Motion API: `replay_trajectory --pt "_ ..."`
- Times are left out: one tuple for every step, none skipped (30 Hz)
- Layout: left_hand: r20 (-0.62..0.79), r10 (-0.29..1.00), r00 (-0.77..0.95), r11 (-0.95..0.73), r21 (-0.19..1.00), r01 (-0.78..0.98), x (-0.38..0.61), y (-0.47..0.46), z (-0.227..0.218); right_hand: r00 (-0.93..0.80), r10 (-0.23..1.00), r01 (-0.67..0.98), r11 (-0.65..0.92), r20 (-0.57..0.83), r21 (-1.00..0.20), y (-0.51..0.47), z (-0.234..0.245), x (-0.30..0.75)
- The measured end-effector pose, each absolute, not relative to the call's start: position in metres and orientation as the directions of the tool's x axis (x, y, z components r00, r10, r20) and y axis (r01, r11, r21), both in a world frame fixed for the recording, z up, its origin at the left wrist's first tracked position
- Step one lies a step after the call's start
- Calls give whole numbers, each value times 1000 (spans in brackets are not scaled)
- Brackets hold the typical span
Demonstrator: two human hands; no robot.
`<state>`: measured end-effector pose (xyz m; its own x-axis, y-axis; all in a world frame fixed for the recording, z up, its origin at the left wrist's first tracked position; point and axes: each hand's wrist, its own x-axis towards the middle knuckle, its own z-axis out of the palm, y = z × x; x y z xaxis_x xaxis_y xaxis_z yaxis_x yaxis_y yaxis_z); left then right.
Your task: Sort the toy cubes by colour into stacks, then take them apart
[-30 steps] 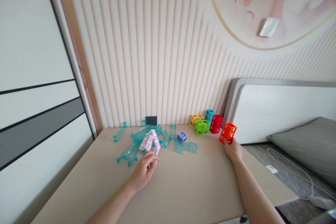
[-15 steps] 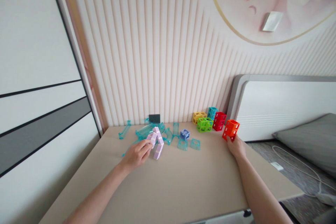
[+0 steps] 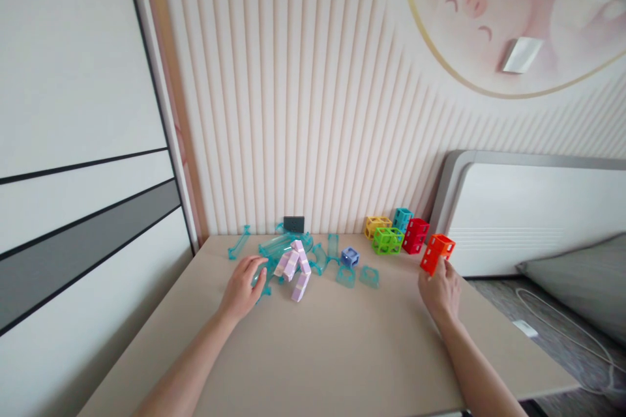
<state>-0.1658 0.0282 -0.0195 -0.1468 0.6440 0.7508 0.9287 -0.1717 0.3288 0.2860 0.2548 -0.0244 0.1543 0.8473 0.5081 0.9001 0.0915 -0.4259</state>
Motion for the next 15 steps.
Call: replay_trajectory --pt "748 646 -149 -168 331 929 -165 29 -18 102 799 898 182 592 -401 248 -22 275" --pt "747 649 -148 -166 328 930 -164 30 -17 31 752 886 285 658 -366 241 -21 262" --pt "744 653 -142 -164 322 932 -163 32 -15 -85 719 857 407 690 -318 233 -20 247" --pt "740 659 -134 -161 313 936 -162 35 -13 -191 683 810 515 705 -281 226 -20 231" --pt "733 669 -124 -156 302 941 -161 38 -11 -280 652 757 601 704 -256 218 -20 212" --pt "722 682 -115 -148 290 945 -159 42 -9 -362 628 705 668 689 -238 211 -20 193" --pt "711 695 -109 -137 280 950 -157 47 -7 -429 604 657 719 671 -226 204 -19 173" --pt "698 708 -106 -125 271 955 -154 51 -6 -479 580 618 756 659 -217 197 -18 152" --pt "686 719 -110 -108 267 958 -150 55 -6 -512 555 580 786 655 -212 191 -17 132" --pt "679 724 -121 -89 266 960 -145 58 -7 -528 534 550 807 661 -212 186 -15 113" --pt "674 726 -134 -70 266 961 -141 60 -9 -542 518 526 823 662 -214 182 -13 96" --pt "673 724 -149 -51 268 962 -136 60 -12 -537 513 512 829 670 -224 179 -11 81" --pt "673 724 -152 -43 263 964 -131 60 -14 -531 511 502 832 675 -235 176 -11 70" --pt "671 727 -147 -40 255 966 -127 58 -17 -518 519 500 829 679 -251 174 -11 61" --pt "665 734 -136 -43 246 968 -124 55 -20 -513 527 499 825 678 -265 173 -12 57"
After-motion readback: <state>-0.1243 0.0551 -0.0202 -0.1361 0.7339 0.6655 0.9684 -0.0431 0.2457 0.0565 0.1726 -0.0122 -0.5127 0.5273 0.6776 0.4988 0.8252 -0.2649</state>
